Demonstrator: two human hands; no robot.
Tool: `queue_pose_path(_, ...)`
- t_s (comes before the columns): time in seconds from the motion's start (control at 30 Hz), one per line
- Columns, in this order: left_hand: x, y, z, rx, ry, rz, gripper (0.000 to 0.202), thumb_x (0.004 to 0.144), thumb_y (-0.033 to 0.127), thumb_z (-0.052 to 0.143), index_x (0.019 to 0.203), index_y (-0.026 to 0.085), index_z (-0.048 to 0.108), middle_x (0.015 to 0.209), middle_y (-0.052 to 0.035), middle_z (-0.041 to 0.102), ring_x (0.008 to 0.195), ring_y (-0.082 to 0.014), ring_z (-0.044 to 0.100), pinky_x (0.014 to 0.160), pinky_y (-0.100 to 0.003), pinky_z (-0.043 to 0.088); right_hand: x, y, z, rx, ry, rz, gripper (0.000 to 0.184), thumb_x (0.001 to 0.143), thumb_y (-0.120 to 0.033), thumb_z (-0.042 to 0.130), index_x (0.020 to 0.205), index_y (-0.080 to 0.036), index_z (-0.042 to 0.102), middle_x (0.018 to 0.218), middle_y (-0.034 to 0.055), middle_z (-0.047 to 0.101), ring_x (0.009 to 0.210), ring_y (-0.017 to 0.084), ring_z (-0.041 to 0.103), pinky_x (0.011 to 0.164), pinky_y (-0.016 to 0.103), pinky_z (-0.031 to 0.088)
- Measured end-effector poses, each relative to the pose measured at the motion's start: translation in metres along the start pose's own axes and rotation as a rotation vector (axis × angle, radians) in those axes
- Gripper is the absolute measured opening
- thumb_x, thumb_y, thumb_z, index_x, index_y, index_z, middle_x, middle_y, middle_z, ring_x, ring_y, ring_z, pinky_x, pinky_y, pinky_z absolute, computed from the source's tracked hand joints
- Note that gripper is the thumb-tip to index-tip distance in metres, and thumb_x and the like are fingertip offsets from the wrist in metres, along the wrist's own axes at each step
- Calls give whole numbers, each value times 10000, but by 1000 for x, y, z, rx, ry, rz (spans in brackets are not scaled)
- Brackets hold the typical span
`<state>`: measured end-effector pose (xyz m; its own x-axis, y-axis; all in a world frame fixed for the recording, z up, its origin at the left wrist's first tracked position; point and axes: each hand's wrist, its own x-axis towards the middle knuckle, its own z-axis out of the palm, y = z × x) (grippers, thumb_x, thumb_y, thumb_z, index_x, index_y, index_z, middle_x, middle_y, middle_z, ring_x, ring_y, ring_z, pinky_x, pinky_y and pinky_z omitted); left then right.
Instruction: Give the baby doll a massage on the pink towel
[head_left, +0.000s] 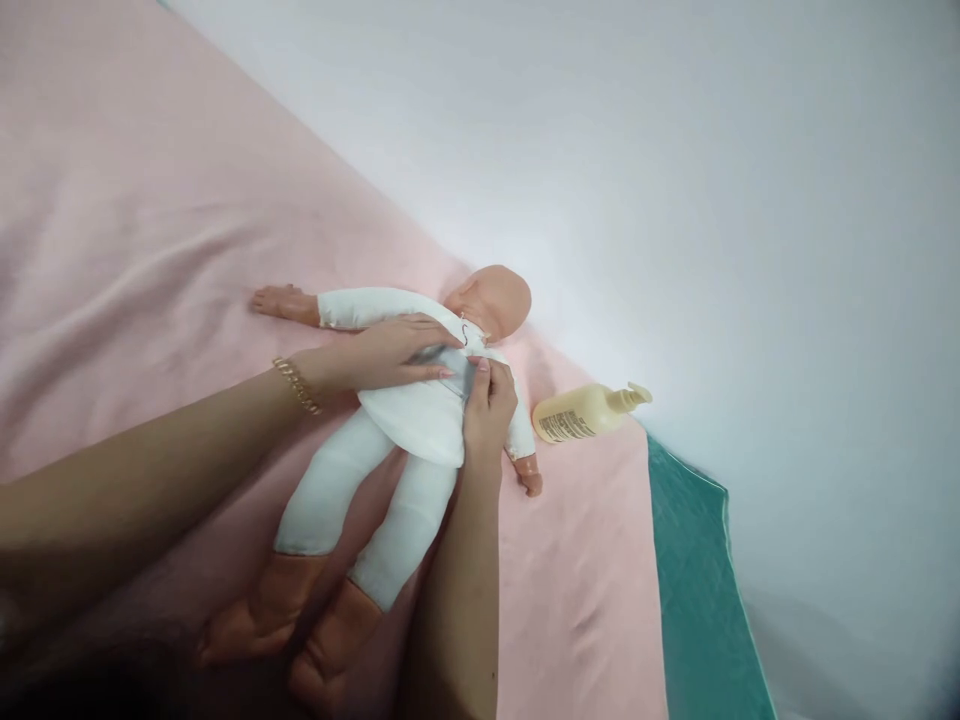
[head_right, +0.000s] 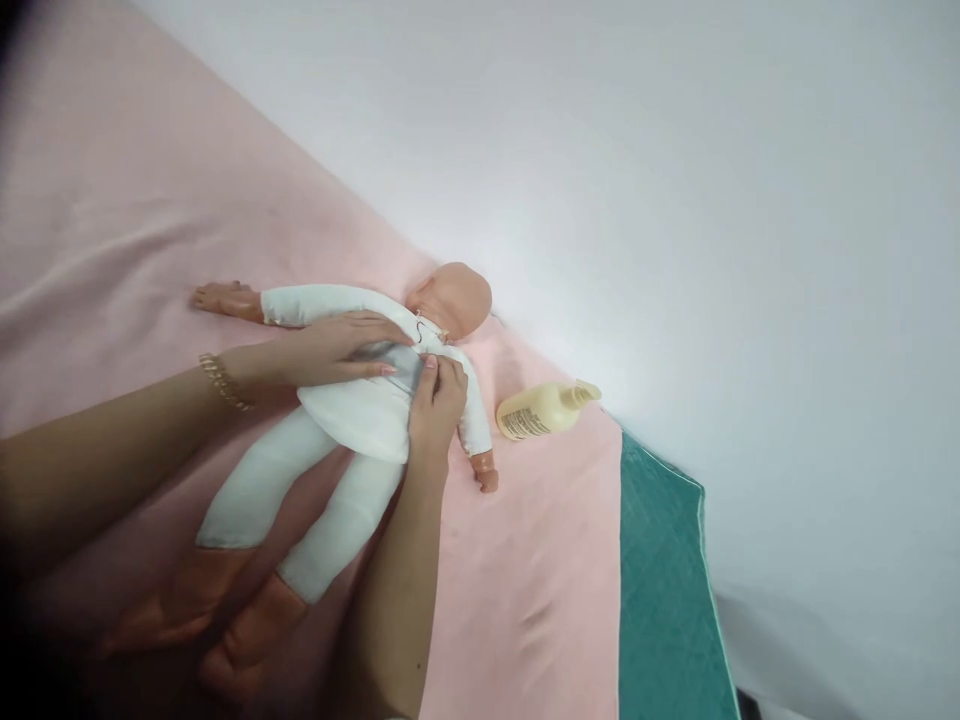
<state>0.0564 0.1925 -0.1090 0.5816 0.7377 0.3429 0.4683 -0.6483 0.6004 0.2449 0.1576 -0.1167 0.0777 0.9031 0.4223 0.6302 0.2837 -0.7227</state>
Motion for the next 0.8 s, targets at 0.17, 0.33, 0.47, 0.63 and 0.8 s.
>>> queue_pose_path(0.17,2,4,3,-11,-5,-64,416,1018,437,393,1183,169,665,1238,-71,673,1175,-255,573,1037,-404,405,-1,4,1,-13,-62,30,356,994,-431,376,915,-203,638,994,59,654,1001,211,566,948,379,422)
queue_pose_path(0.33,0,-3,12,8,98,-6,443,1001,479,426,1201,162,663,1264,-91,658,1215,-259,543,1066,-409,396,-2,2,1,-4,-24,-22,349,1005,-430,389,934,-201,643,1018,67,651,1037,215,552,971,386,416)
queue_pose_path(0.47,0,-7,15,8,125,31,468,1003,486,416,1307,184,605,1366,-76,605,1332,-248,466,1146,-392,326,-6,2,1,0,91,-110,335,1009,-406,396,1070,-194,649,1197,95,605,1190,211,509,1067,382,372)
queue_pose_path(0.63,2,-11,17,40,58,-1,520,991,493,384,1361,175,564,1410,-78,576,1389,-251,423,1176,-391,282,-4,6,2,-27,-18,-80,347,1001,-443,386,1074,-217,639,1179,83,611,1168,215,516,1074,422,373)
queue_pose_path(0.8,2,-11,17,32,23,-35,525,986,516,367,1318,175,589,1393,-84,586,1357,-267,459,1149,-400,318,-2,8,3,-59,-66,-44,379,1006,-454,372,1018,-207,660,1100,78,637,1090,217,541,1022,406,401)
